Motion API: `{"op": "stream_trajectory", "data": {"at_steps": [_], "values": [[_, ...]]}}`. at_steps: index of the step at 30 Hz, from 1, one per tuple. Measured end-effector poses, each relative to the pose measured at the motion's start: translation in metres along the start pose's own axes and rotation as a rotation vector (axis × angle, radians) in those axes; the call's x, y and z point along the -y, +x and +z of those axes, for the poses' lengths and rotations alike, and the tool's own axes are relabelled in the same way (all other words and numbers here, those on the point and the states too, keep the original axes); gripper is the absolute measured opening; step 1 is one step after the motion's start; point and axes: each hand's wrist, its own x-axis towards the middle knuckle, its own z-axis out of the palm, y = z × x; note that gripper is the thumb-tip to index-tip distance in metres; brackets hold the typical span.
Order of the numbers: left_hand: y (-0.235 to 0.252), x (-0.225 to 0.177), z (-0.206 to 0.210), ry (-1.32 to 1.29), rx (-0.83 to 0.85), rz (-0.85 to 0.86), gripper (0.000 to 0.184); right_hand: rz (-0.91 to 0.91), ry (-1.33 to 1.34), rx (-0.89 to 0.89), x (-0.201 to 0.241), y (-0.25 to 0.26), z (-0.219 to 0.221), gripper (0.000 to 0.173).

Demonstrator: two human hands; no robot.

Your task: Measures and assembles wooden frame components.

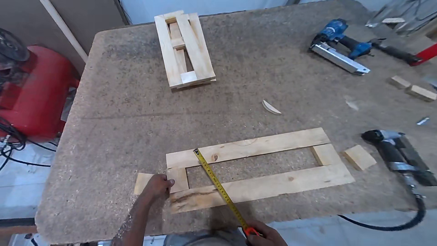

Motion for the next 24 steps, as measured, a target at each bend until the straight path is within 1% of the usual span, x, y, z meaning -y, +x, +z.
{"op": "stream_trajectory", "data": {"at_steps": [3,7,10,14,17,19,22,23,24], "values": [[0.003,-0.002,-0.005,-0.021,0.077,-0.03,0.038,0.014,-0.022,0.0,-0.009,0.004,0.007,0.036],[0.004,-0.002,-0.009,-0.029,0.117,-0.031,0.036,0.018,-0.023,-0.033,-0.01,0.006,0.027,0.038],[0.008,-0.003,-0.013,0.056,0.146,-0.02,0.036,0.043,0.003,-0.074,-0.01,0.005,0.057,0.039],[0.01,0.002,-0.02,0.198,0.131,-0.005,0.043,0.128,0.125,-0.141,0.001,0.009,0.113,0.035],[-0.012,0.009,-0.018,0.395,0.116,0.087,0.05,0.22,0.193,-0.168,0.016,0.018,0.156,0.033],[-0.036,0.017,-0.006,0.521,0.083,0.186,0.053,0.25,0.217,-0.18,0.024,0.026,0.178,0.032],[-0.047,0.052,0.025,0.601,0.017,0.475,0.067,0.256,0.205,-0.173,0.032,0.035,0.202,0.031],[-0.044,0.065,0.033,0.605,-0.004,0.557,0.068,0.258,0.198,-0.178,0.031,0.037,0.208,0.03],[-0.041,0.074,0.038,0.593,-0.028,0.615,0.065,0.264,0.193,-0.183,0.028,0.038,0.213,0.031]]}}
